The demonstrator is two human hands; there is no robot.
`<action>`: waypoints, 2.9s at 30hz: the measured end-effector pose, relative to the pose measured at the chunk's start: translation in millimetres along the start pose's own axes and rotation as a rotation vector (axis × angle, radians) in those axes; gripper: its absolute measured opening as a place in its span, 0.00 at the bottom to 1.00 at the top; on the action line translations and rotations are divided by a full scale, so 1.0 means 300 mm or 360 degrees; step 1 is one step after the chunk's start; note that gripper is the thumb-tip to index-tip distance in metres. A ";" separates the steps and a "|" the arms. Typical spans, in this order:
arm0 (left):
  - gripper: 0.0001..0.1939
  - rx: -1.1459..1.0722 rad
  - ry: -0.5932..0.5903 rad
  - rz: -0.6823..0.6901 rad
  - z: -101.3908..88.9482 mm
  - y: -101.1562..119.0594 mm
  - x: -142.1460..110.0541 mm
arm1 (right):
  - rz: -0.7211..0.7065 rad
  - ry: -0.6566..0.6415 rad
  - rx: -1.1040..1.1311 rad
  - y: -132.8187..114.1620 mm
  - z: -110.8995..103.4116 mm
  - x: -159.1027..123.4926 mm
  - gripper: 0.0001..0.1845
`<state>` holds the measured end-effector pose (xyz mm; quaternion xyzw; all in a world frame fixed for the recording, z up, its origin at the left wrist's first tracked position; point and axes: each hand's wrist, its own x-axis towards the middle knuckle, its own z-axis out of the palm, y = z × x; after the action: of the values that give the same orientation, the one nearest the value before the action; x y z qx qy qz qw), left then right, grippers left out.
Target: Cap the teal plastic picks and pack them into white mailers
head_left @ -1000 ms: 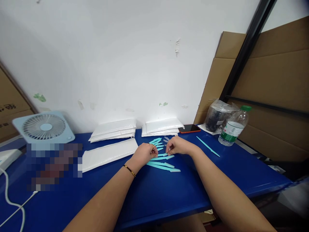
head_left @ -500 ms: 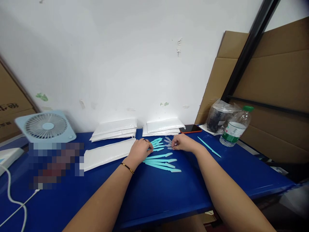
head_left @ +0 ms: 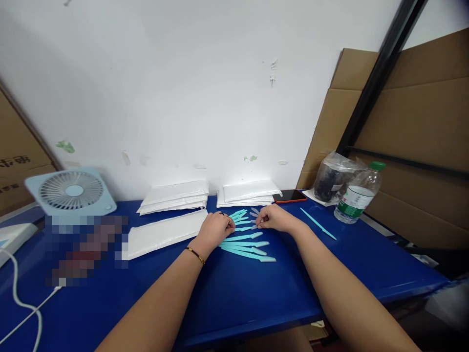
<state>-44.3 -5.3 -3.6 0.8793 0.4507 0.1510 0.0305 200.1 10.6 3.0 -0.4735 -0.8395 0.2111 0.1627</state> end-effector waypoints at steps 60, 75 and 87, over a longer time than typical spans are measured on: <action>0.23 0.0239 -0.0132 0.0184 -0.012 0.112 -0.043 | 0.0352 -0.0093 0.0117 0.058 -0.069 -0.051 0.10; 0.25 0.0214 -0.0177 0.0251 -0.008 0.123 -0.048 | 0.0181 -0.0012 0.0122 0.045 -0.005 -0.002 0.11; 0.26 0.0165 -0.0234 0.0157 -0.035 0.093 -0.052 | 0.0183 0.0024 0.0072 0.051 -0.033 -0.027 0.13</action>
<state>-34.2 -35.2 8.0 0.9095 0.4107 0.0637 0.0104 219.8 12.6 3.2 -0.5187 -0.8047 0.2356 0.1673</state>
